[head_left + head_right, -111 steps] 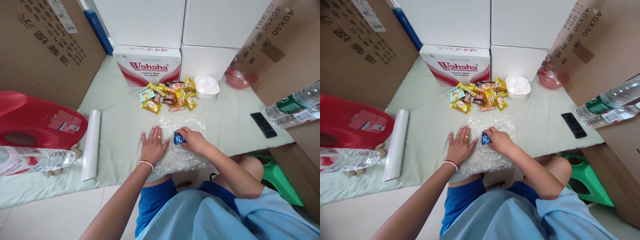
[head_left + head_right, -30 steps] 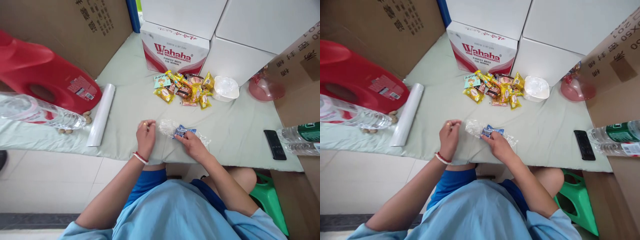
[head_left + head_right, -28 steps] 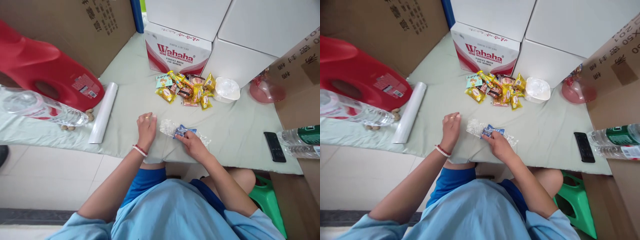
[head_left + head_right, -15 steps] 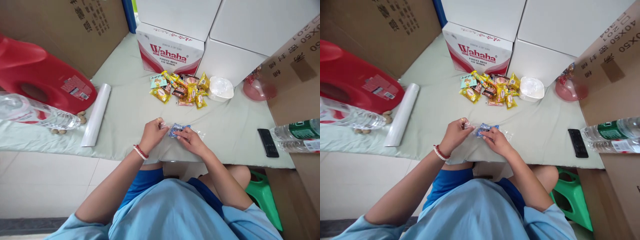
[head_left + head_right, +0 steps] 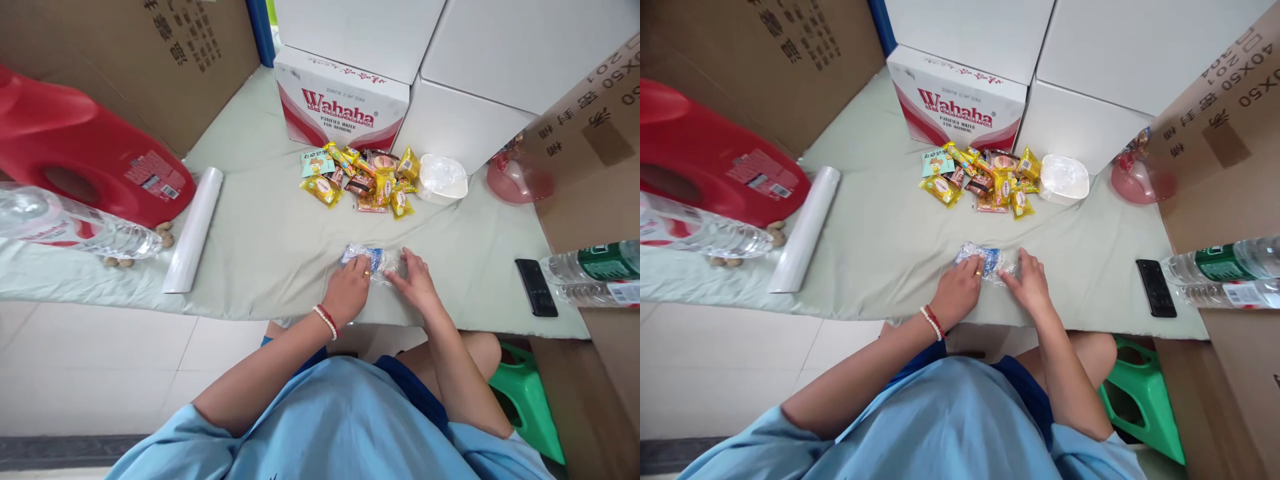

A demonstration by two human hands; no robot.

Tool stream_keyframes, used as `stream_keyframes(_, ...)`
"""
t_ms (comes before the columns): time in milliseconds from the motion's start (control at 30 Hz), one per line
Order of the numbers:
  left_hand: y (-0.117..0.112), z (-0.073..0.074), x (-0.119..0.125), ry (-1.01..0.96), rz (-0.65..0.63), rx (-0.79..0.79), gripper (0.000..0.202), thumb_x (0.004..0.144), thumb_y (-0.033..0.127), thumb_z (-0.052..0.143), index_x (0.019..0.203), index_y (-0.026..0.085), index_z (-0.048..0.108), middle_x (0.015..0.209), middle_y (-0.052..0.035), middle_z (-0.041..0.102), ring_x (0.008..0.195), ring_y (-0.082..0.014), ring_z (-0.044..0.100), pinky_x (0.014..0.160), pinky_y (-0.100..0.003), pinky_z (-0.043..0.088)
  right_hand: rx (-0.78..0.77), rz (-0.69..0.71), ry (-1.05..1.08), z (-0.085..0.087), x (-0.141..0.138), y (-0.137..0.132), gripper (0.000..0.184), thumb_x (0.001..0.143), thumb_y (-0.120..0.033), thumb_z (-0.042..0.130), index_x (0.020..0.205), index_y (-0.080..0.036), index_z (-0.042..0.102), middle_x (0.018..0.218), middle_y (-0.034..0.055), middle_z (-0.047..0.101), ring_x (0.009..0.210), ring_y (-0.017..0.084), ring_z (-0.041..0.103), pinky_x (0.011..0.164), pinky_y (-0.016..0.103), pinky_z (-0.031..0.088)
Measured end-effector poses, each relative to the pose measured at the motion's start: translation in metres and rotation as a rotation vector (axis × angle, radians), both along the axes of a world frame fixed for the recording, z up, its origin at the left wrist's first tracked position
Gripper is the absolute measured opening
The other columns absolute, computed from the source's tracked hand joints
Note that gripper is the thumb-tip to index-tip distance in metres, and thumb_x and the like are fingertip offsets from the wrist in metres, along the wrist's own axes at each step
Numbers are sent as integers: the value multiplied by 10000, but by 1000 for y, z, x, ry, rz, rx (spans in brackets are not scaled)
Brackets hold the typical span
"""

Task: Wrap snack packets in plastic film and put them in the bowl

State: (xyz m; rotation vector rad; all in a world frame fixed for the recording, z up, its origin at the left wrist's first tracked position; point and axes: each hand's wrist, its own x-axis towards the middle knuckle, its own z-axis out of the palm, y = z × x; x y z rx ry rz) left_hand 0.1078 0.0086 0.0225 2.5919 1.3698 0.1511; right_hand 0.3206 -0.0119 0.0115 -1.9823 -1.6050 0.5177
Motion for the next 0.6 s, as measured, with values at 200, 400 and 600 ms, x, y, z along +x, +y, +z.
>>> stream_keyframes(200, -7, -4, 2, 50, 19, -19, 553, 1036, 104, 333, 1583, 100, 421, 1524, -207, 535, 1017, -256, 662, 692, -363, 549, -137, 69, 226, 17, -9, -4, 294, 929, -427, 594, 1081, -218, 734, 848, 34, 733, 755, 206, 663, 765, 343, 539)
stream_keyframes(400, -7, 1, 1, -37, 28, -147, 494, 998, 77, 335, 1414, 78, 601, 1512, -265, 557, 907, -253, 726, 738, -359, 572, -85, 219, 209, 36, -58, 47, 111, 898, -289, 600, 877, -223, 687, 755, -3, 691, 694, 168, 600, 677, 282, 457)
stream_keyframes(600, -2, -1, -43, -436, 109, -237, 396, 938, 145, 468, 1226, 207, 732, 1372, -124, 704, 1074, -265, 734, 1001, -399, 572, -47, 260, 138, 8, -79, 68, 119, 917, -276, 555, 853, -236, 647, 753, -2, 663, 735, 175, 570, 723, 283, 434)
